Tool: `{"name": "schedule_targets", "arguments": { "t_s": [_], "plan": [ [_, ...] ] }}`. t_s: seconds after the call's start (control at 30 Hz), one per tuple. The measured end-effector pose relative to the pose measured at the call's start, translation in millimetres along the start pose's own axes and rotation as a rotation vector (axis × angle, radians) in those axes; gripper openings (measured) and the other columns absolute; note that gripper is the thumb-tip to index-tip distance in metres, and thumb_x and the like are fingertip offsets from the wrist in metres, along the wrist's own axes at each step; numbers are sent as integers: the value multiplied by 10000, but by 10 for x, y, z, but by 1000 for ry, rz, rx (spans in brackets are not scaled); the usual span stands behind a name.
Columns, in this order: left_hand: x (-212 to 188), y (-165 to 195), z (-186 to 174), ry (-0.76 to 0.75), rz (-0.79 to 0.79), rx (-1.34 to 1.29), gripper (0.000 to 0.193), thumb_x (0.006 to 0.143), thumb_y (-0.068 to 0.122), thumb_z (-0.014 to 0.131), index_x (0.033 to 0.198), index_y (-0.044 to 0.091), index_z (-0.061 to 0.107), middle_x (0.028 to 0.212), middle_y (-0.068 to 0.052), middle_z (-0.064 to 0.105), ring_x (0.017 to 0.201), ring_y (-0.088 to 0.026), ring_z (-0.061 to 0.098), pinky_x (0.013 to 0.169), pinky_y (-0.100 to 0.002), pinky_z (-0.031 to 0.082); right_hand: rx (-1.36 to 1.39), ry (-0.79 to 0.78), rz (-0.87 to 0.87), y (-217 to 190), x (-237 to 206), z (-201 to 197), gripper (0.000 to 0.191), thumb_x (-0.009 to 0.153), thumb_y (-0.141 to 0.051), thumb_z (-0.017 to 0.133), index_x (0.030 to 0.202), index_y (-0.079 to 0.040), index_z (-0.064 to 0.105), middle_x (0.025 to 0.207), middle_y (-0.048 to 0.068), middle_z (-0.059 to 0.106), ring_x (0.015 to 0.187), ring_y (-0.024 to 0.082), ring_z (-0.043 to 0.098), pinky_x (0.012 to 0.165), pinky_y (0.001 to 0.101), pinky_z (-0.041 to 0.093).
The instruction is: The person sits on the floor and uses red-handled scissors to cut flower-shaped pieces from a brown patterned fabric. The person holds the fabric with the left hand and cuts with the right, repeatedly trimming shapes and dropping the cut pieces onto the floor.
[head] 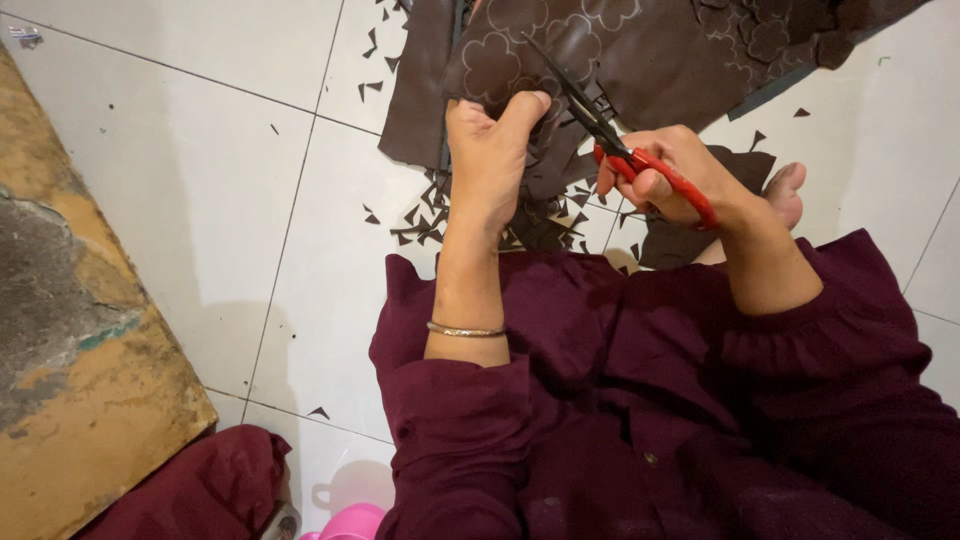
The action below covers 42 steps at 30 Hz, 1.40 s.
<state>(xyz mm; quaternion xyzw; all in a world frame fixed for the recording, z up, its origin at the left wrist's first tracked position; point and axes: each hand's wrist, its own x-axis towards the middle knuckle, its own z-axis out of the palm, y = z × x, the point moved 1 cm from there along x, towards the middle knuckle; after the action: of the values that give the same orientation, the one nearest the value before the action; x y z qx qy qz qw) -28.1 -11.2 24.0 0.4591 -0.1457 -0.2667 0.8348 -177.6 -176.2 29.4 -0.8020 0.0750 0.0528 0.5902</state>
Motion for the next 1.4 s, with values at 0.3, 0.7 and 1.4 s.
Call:
{"name": "schedule_targets", "arguments": {
  "t_s": [0.3,0.7,1.4],
  "plan": [
    [19,-12,-26,-12,-35,-28,67,907,-49,635,940,2,660,817,-7,655,689,-92,596,633,-263,507,-3,-15,39,68,-12,-72,929,773,-952,484,868,-53,695,574,-36,513,508,65,490,467,249,385],
    [22,65,10,-41,-100,-17,214,936,-64,607,1144,-16,580,856,-32,645,695,-102,590,602,-263,480,37,-86,25,30,-5,-38,968,768,-959,455,955,-40,693,585,-38,500,499,79,508,463,248,432],
    [-43,175,16,-133,-56,69,781,898,-99,579,1622,110,376,938,-27,650,753,-81,572,641,-240,491,69,31,38,-4,-17,102,989,748,-967,459,871,-14,692,563,-41,483,487,75,505,457,257,428]
  ]
}}
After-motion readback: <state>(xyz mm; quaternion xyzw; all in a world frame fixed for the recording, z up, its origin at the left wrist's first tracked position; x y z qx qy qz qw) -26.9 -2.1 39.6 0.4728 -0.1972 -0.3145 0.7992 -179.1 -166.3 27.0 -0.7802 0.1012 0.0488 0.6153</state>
